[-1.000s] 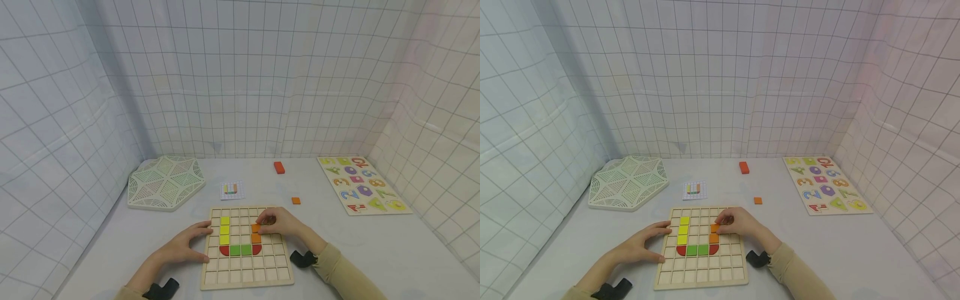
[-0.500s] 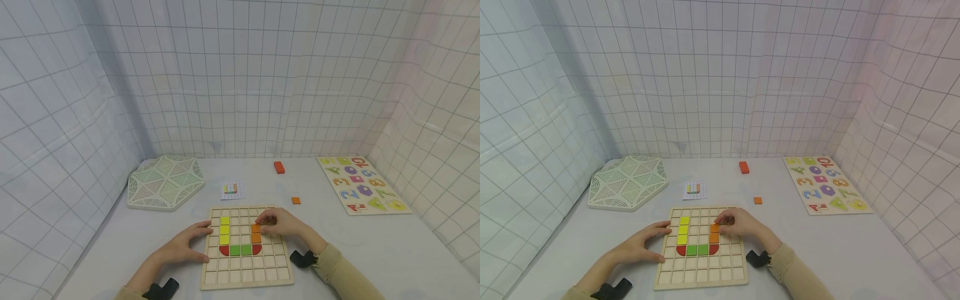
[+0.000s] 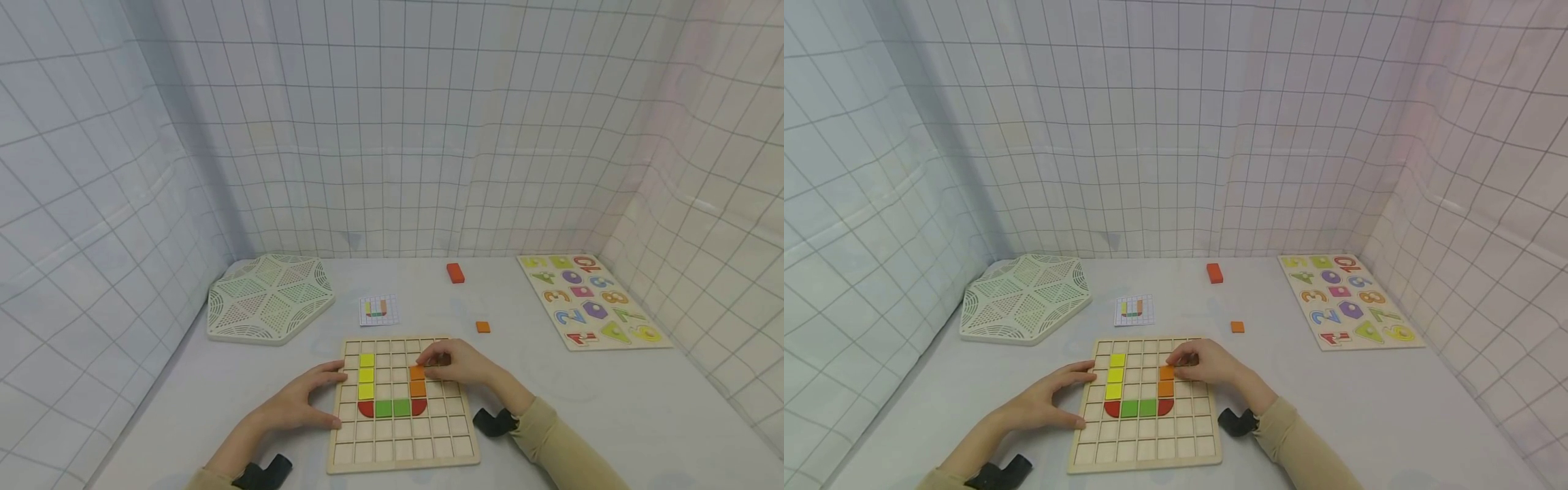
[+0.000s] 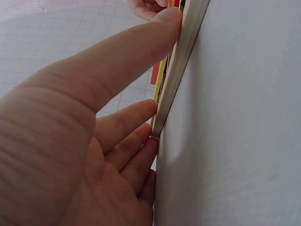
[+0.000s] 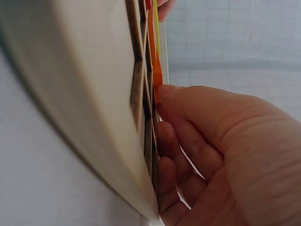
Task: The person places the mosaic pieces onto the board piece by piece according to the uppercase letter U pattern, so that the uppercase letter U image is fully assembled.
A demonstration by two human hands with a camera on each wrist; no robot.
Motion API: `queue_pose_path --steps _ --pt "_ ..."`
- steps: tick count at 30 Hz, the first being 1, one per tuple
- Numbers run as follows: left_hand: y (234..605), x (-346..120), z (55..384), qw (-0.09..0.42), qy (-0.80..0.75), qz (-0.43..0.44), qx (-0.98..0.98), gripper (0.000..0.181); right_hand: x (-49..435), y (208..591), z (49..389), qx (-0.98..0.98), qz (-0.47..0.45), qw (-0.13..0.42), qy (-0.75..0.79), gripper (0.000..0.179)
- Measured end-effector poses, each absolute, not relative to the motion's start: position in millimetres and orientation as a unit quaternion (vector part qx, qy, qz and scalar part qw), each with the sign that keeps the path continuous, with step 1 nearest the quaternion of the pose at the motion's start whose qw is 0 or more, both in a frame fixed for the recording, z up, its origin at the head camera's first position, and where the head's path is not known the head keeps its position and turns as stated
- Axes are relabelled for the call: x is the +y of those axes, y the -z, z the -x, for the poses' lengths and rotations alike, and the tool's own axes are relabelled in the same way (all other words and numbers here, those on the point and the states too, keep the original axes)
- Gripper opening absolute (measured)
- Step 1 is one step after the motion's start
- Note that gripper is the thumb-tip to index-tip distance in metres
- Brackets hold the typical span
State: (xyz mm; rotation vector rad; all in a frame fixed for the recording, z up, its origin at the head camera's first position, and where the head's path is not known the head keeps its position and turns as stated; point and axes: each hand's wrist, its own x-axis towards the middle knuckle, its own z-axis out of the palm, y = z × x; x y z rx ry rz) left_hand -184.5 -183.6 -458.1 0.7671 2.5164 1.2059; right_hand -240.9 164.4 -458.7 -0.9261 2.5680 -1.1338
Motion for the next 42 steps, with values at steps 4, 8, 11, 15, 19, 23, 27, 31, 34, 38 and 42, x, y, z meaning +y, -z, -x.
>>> queue_pose_path --steps 4,8,11,15,19,23,27,31,34,38,42 --pt "459.4 -183.8 185.3 0.124 -0.412 -0.26 0.864 0.071 166.0 459.5 242.6 0.862 0.316 0.095 0.385 0.016" --pt "461.0 -184.3 186.6 0.125 -0.409 -0.256 0.867 0.072 168.1 462.5 245.3 0.852 0.341 0.083 0.389 0.014" --pt "461.1 -184.3 186.7 0.125 -0.411 -0.256 0.866 0.072 168.4 462.9 245.6 0.85 0.349 0.075 0.388 0.014" --pt "459.8 -184.0 185.8 0.125 -0.415 -0.261 0.863 0.071 166.5 460.2 244.5 0.858 0.326 0.09 0.387 0.013" --pt "458.2 -183.8 184.8 0.124 -0.416 -0.265 0.861 0.07 165.4 458.3 243.8 0.862 0.312 0.098 0.387 0.012" --pt "457.2 -183.7 184.3 0.126 -0.418 -0.264 0.86 0.07 165.8 458.0 244.2 0.86 0.307 0.104 0.394 0.011" --pt "457.4 -183.5 184.2 0.126 -0.419 -0.264 0.86 0.07 166.0 456.0 243.9 0.858 0.305 0.11 0.398 0.01" --pt "459.1 -183.6 185.1 0.125 -0.414 -0.261 0.863 0.071 167.2 453.1 244.9 0.856 0.315 0.115 0.394 0.011" --pt "460.4 -183.7 186.0 0.126 -0.409 -0.257 0.867 0.072 168.7 448.9 246.1 0.855 0.325 0.118 0.387 0.015" --pt "460.7 -183.2 186.0 0.125 -0.411 -0.258 0.865 0.072 172.8 441.6 248.1 0.857 0.328 0.111 0.381 0.02" --pt "460.0 -183.1 185.7 0.124 -0.414 -0.258 0.864 0.071 180.1 435.5 250.9 0.861 0.312 0.099 0.39 0.023"
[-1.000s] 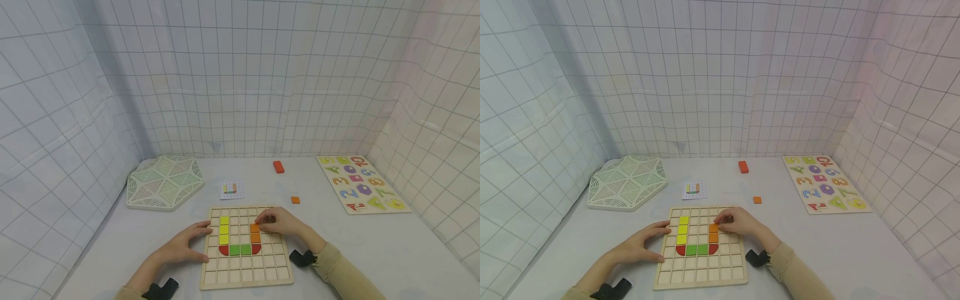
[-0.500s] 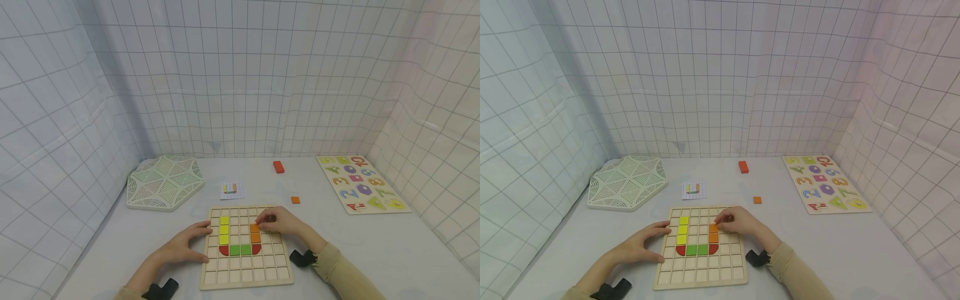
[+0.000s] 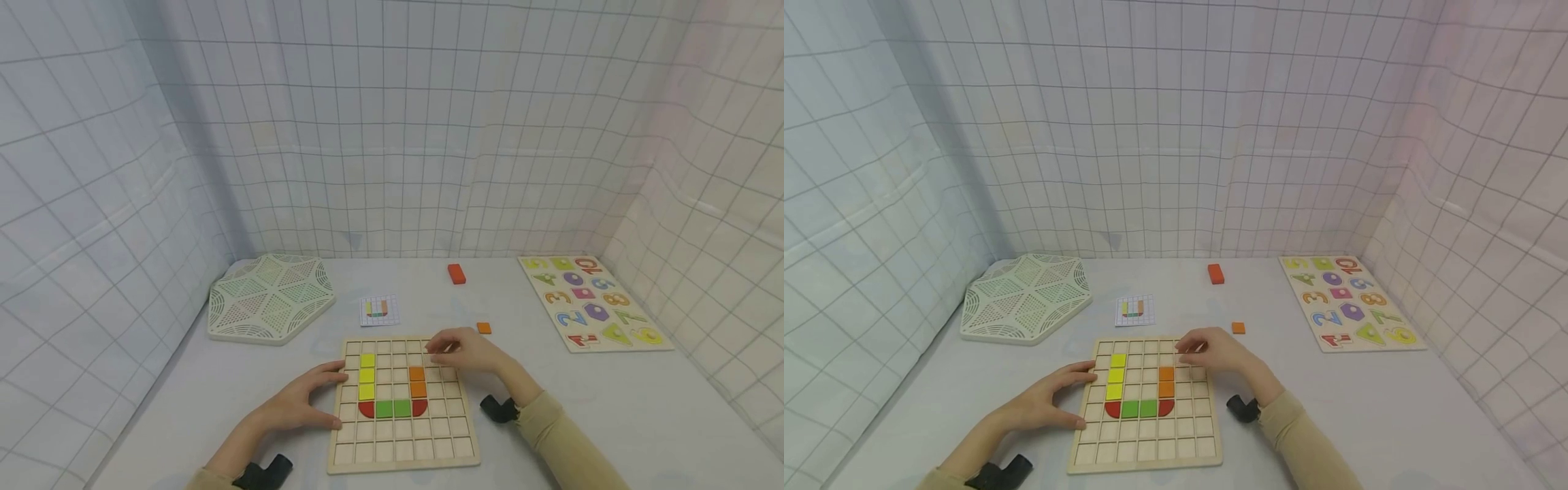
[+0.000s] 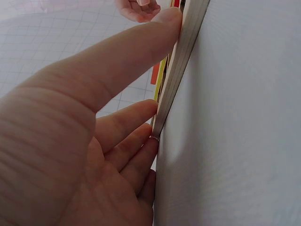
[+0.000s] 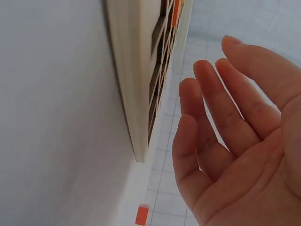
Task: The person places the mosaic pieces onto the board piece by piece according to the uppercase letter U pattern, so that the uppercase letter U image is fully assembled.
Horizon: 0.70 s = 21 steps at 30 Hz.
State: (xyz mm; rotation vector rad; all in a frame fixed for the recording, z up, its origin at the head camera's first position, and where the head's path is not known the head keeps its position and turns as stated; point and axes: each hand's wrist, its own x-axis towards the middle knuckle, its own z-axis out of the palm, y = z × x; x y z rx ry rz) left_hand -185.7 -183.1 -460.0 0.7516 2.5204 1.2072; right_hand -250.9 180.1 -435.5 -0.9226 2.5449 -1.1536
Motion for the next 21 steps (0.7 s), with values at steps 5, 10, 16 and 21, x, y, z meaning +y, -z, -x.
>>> queue_pose_path --steps 5,10,16,21 --pt "459.3 -183.7 185.0 0.122 -0.415 -0.262 0.863 0.071 190.9 424.7 253.9 0.866 0.305 0.069 0.39 0.027" --pt "459.7 -183.7 184.9 0.123 -0.414 -0.258 0.864 0.071 200.8 419.3 259.1 0.869 0.298 0.024 0.393 0.029" --pt "458.6 -182.9 183.2 0.126 -0.419 -0.261 0.86 0.071 212.3 423.0 266.3 0.869 0.255 0.007 0.423 0.03" --pt "457.8 -183.0 183.4 0.123 -0.418 -0.263 0.861 0.07 220.1 429.7 271.4 0.872 0.225 -0.013 0.435 0.03"
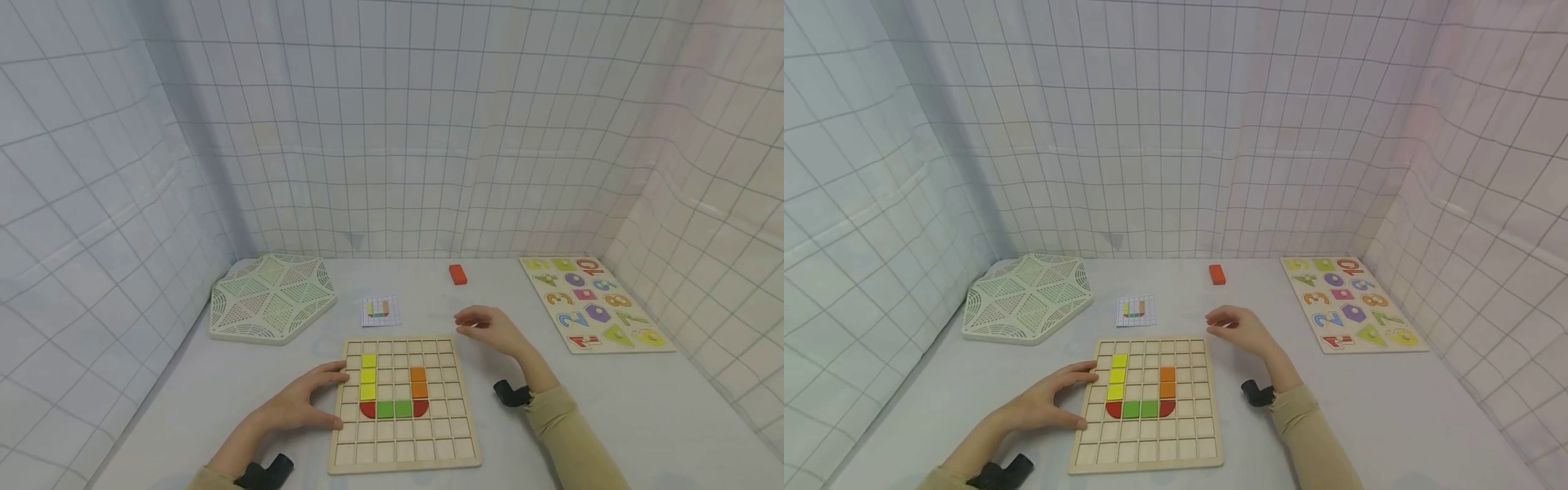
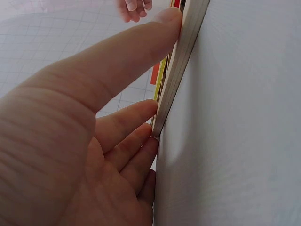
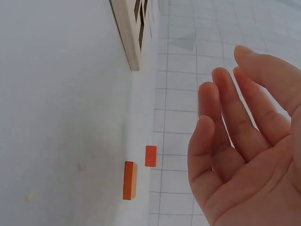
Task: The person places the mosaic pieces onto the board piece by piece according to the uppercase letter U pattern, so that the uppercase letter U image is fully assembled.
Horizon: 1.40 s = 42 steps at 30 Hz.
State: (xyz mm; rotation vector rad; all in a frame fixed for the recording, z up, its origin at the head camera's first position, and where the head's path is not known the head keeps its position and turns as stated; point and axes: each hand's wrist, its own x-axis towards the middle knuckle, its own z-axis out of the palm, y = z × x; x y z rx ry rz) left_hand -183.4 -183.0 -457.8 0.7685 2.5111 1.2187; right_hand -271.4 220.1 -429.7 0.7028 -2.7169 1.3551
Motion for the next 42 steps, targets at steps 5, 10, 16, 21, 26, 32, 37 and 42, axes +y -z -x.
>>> queue_pose_path --steps 5,10,16,21,26,32,37,42 --pt "458.4 -183.8 183.7 0.121 -0.411 -0.265 0.864 0.071 226.6 436.6 274.8 -0.872 -0.204 0.02 -0.444 0.03" --pt "459.1 -183.9 184.2 0.123 -0.41 -0.259 0.866 0.072 233.0 442.0 277.1 -0.871 -0.183 0.016 -0.456 0.03" --pt "459.5 -184.1 185.4 0.123 -0.407 -0.258 0.867 0.072 240.1 445.4 278.5 -0.869 -0.175 0.031 -0.461 0.029" --pt "459.8 -184.1 185.5 0.124 -0.407 -0.264 0.866 0.071 246.1 450.3 279.3 -0.866 -0.173 0.051 -0.467 0.031" --pt "459.6 -184.0 184.3 0.122 -0.408 -0.267 0.864 0.07 248.9 453.5 279.7 -0.87 -0.155 0.057 -0.465 0.033" --pt "459.0 -184.0 184.1 0.122 -0.409 -0.266 0.864 0.07 251.7 458.0 281.1 -0.869 -0.133 0.07 -0.472 0.034" --pt "460.5 -184.3 184.7 0.122 -0.406 -0.265 0.866 0.07 254.5 463.6 283.2 -0.862 -0.132 0.068 -0.484 0.035" --pt "459.9 -184.0 184.4 0.123 -0.408 -0.263 0.866 0.071 255.8 465.8 283.7 -0.867 -0.125 0.06 -0.479 0.035"
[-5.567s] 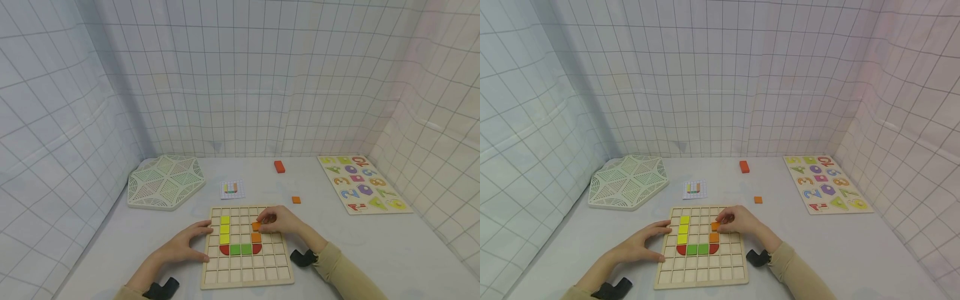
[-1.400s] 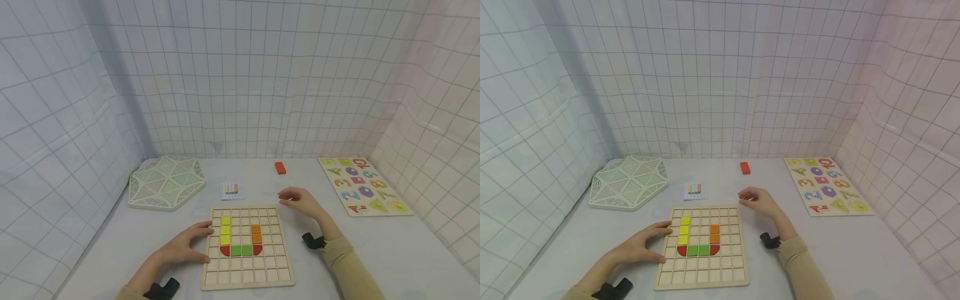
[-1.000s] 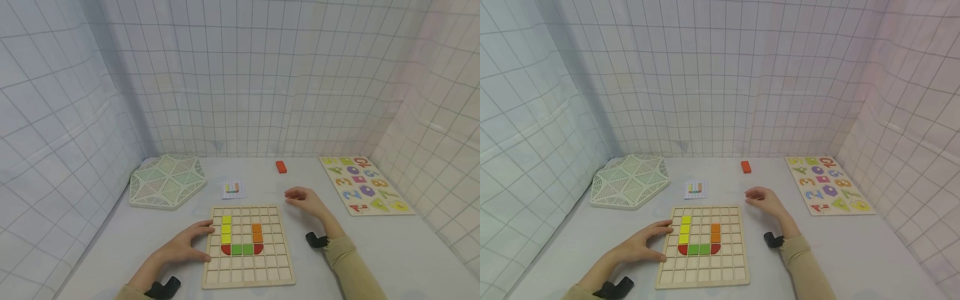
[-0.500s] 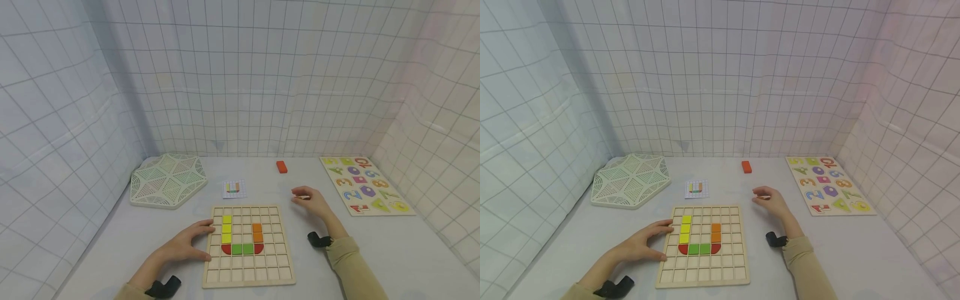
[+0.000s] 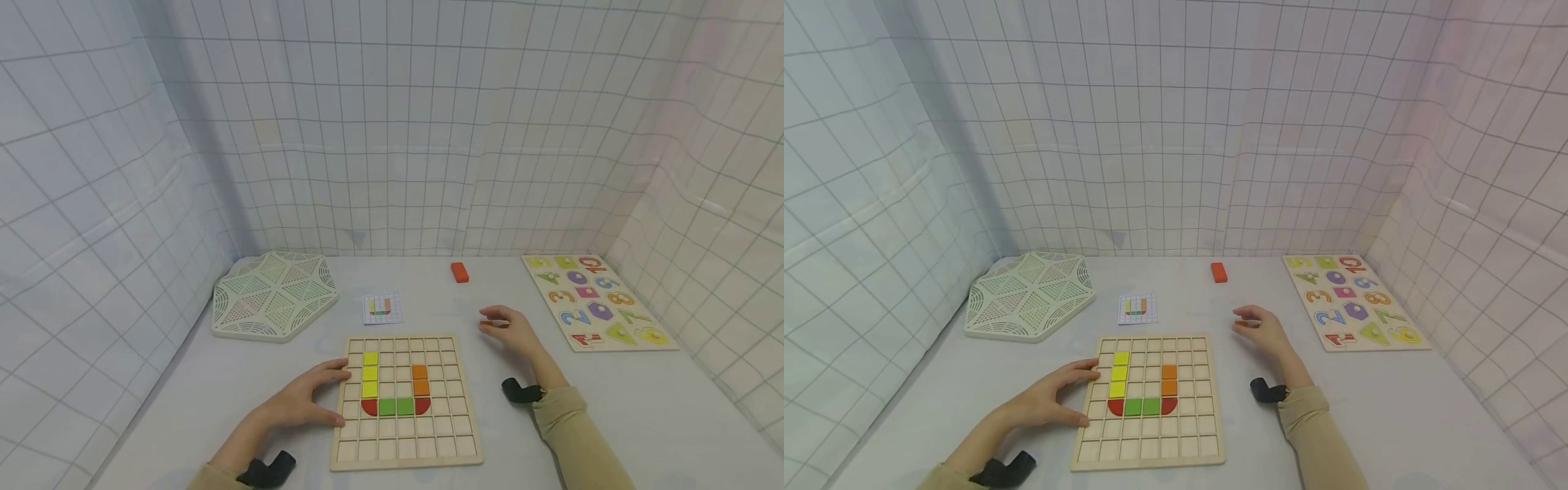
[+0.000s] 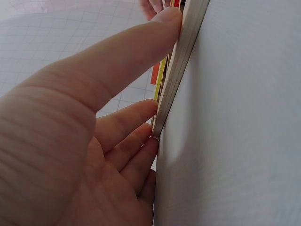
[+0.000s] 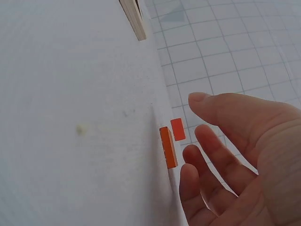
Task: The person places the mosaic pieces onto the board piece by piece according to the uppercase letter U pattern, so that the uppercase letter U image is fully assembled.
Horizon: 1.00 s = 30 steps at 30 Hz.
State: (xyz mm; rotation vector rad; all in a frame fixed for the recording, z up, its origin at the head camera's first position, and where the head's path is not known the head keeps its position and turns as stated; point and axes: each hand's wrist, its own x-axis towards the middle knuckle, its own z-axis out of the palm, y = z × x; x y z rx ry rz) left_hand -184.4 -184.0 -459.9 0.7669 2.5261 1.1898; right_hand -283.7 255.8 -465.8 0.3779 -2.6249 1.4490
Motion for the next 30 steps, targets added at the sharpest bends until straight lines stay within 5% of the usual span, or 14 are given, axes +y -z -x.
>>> queue_pose_path --steps 30 --pt "457.8 -183.1 183.8 0.122 -0.401 -0.258 0.871 0.072 256.4 471.1 279.7 -0.893 -0.097 0.063 -0.435 0.031"
